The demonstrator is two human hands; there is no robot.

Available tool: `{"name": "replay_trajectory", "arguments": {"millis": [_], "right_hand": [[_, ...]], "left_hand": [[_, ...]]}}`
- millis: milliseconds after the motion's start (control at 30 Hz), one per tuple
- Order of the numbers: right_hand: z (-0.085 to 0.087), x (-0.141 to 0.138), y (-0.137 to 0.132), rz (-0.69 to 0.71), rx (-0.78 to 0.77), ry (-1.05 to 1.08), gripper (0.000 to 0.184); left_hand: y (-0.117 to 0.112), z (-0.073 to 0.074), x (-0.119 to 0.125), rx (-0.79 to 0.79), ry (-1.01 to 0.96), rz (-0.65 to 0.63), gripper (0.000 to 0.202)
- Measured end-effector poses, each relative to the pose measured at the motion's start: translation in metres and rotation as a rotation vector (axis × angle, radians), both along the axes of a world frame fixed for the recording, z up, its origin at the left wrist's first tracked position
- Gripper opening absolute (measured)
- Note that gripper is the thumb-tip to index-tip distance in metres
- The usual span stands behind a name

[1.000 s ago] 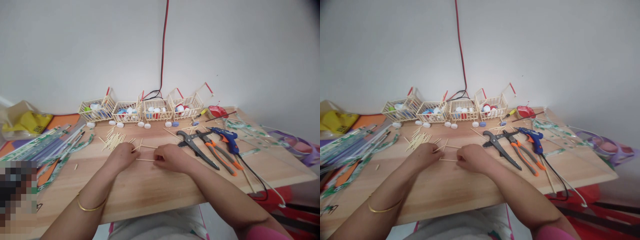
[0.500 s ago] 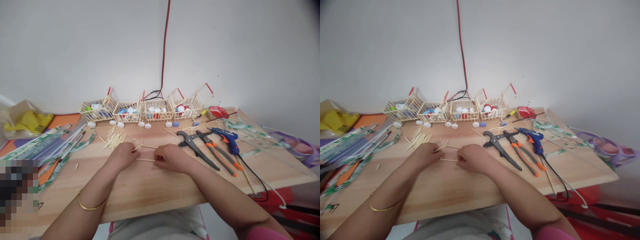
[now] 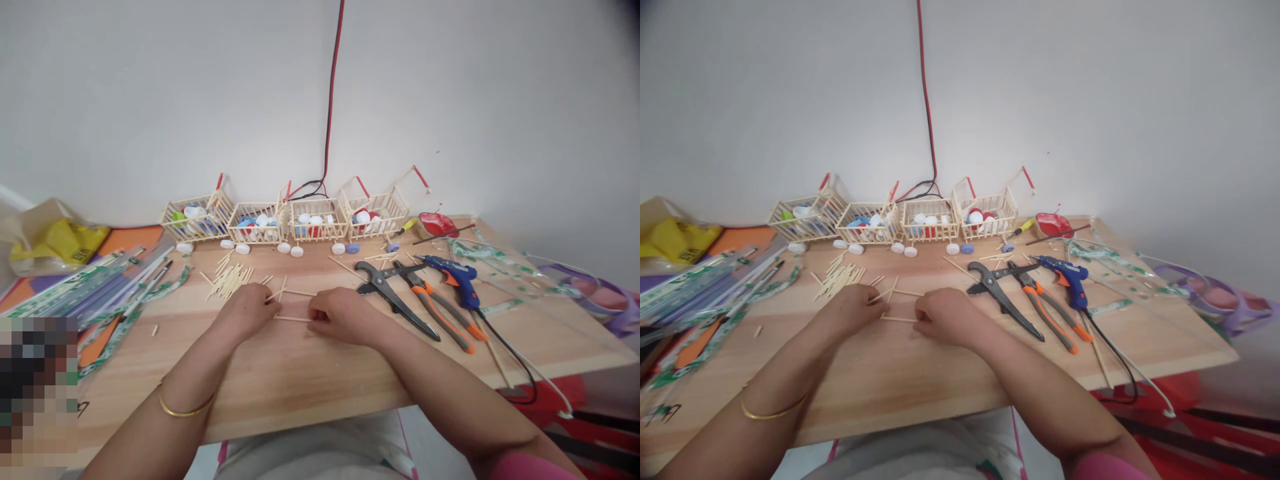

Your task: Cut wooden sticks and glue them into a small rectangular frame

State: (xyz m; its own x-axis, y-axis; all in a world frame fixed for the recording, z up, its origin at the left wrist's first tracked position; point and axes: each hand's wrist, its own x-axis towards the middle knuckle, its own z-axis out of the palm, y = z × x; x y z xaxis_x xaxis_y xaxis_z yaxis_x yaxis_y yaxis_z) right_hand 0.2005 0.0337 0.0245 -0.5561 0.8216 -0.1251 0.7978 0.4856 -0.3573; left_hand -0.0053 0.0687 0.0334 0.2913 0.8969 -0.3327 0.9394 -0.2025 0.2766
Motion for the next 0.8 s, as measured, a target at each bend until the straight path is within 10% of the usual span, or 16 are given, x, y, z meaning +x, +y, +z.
{"name": "replay_trajectory", "arguments": {"millis": [800], "right_hand": [[0.012, 0.016, 0.003, -0.087, -0.02, 0.102, 0.015]], "left_hand": [[0.002, 0.005, -0.007, -0.039, -0.182, 0.007, 0.019]]}}
